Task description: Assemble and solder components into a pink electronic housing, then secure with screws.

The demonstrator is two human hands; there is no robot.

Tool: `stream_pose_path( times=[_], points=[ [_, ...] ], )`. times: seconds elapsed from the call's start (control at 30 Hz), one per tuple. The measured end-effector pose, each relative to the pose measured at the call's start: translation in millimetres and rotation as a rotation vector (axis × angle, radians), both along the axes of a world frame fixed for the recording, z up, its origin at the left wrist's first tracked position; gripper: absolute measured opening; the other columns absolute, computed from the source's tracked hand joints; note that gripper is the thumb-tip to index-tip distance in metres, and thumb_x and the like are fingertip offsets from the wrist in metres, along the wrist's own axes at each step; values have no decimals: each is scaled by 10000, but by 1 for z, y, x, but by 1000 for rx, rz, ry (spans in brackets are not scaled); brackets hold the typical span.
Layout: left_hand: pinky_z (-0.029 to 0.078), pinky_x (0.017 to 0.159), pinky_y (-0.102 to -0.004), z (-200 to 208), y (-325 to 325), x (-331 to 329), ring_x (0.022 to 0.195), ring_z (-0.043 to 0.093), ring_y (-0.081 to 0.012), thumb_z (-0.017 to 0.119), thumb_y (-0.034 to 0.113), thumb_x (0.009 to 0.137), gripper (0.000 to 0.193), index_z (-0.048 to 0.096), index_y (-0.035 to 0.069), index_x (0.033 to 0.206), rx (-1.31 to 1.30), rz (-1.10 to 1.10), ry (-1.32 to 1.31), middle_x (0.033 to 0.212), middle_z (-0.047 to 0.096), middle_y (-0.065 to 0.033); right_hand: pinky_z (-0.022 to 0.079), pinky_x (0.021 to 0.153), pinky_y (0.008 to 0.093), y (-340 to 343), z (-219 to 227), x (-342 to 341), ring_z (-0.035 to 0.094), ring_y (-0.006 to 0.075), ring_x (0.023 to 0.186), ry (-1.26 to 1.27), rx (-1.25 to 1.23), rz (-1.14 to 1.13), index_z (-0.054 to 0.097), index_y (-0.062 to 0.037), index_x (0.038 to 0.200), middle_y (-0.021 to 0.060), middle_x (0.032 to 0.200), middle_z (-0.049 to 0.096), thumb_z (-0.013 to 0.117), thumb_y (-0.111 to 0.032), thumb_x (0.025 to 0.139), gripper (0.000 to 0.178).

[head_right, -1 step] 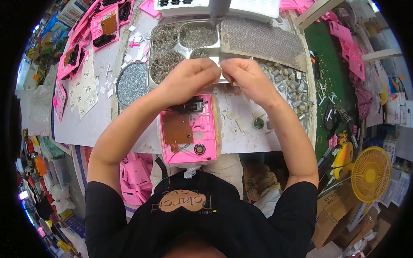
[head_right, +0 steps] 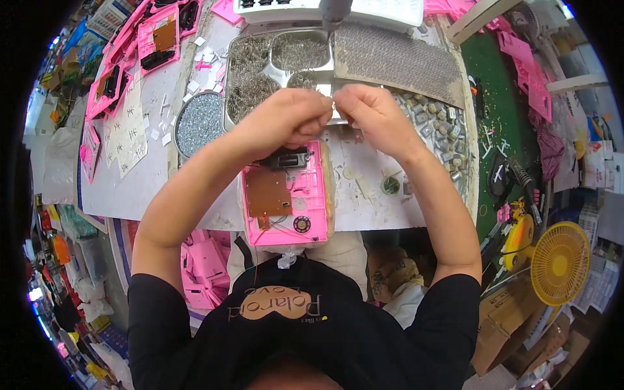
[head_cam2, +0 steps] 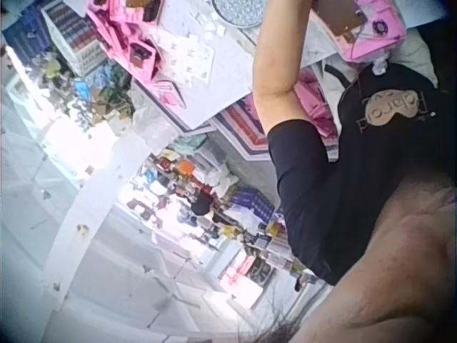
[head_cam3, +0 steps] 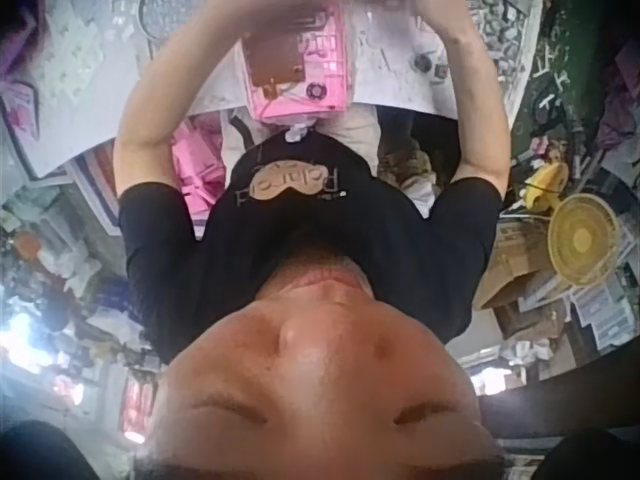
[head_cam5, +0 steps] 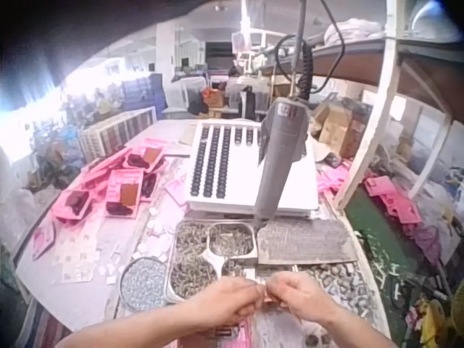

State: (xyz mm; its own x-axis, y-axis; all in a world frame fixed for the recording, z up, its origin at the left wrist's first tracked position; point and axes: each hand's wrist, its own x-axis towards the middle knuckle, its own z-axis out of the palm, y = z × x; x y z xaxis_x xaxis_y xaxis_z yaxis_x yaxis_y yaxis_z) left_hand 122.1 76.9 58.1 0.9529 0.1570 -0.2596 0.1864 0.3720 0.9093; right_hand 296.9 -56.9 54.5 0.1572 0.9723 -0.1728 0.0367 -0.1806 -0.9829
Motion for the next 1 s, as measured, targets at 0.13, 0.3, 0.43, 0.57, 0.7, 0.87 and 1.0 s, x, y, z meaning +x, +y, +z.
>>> stream_pose_path(
  times=[0.13, 0.3, 0.43, 0.57, 0.7, 0.87, 1.0],
  points=[
    [192, 344, -157, -2, 17, -1, 429, 261, 12, 481, 298, 1071, 305, 492, 126, 820, -679, -109, 192, 615, 387, 98, 393, 513, 255, 4, -8, -3, 467, 78, 548, -538, 319, -16, 631, -80, 950, 1, 631, 532, 621, -257, 1018, 189],
    [218, 356, -139, 0, 21, -10, 452, 293, 18, 478, 282, 1085, 283, 524, 91, 883, -772, -135, 62, 633, 395, 91, 469, 506, 395, 13, -12, 7, 649, 277, 566, -1198, 537, 15, 612, -121, 998, 64, 618, 636, 701, -251, 937, 169],
    [329, 491, -176, 12, 11, -18, 549, 383, -24, 542, 252, 1061, 294, 647, -22, 1071, -303, 12, -34, 679, 453, 68, 461, 510, 374, 8, -24, 3, 631, 262, 555, -1521, 238, 43, 623, -107, 969, 69, 621, 624, 667, -268, 963, 166],
    [408, 572, -201, 17, -23, -56, 683, 511, -18, 620, 196, 1011, 231, 717, 1, 1087, 526, 250, -64, 853, 640, 11, 402, 501, 298, -2, 2, -13, 550, 186, 526, -936, 326, -137, 613, -69, 935, 42, 625, 581, 561, -373, 1041, 327],
    [373, 541, -191, 10, -86, -96, 632, 486, -28, 560, 183, 1063, 241, 683, -4, 1151, -24, 142, 9, 870, 666, -22, 333, 477, 256, -46, 13, -69, 472, 126, 499, 135, 662, -284, 536, -46, 792, 43, 624, 528, 414, -442, 1099, 516],
    [298, 489, -193, -3, -113, -109, 545, 397, -34, 496, 242, 1096, 297, 657, 2, 1162, -464, 49, 15, 800, 624, -51, 340, 502, 275, -59, 2, -109, 473, 136, 507, 315, 795, -313, 509, -38, 761, 52, 609, 498, 388, -440, 1103, 541],
    [270, 475, -193, -5, -117, -117, 532, 374, -33, 490, 264, 1098, 314, 648, 0, 1156, -559, 5, -6, 747, 584, -46, 362, 516, 287, -59, 4, -117, 473, 143, 507, 208, 784, -261, 524, -37, 768, 56, 613, 516, 418, -445, 1094, 534]
  ],
)
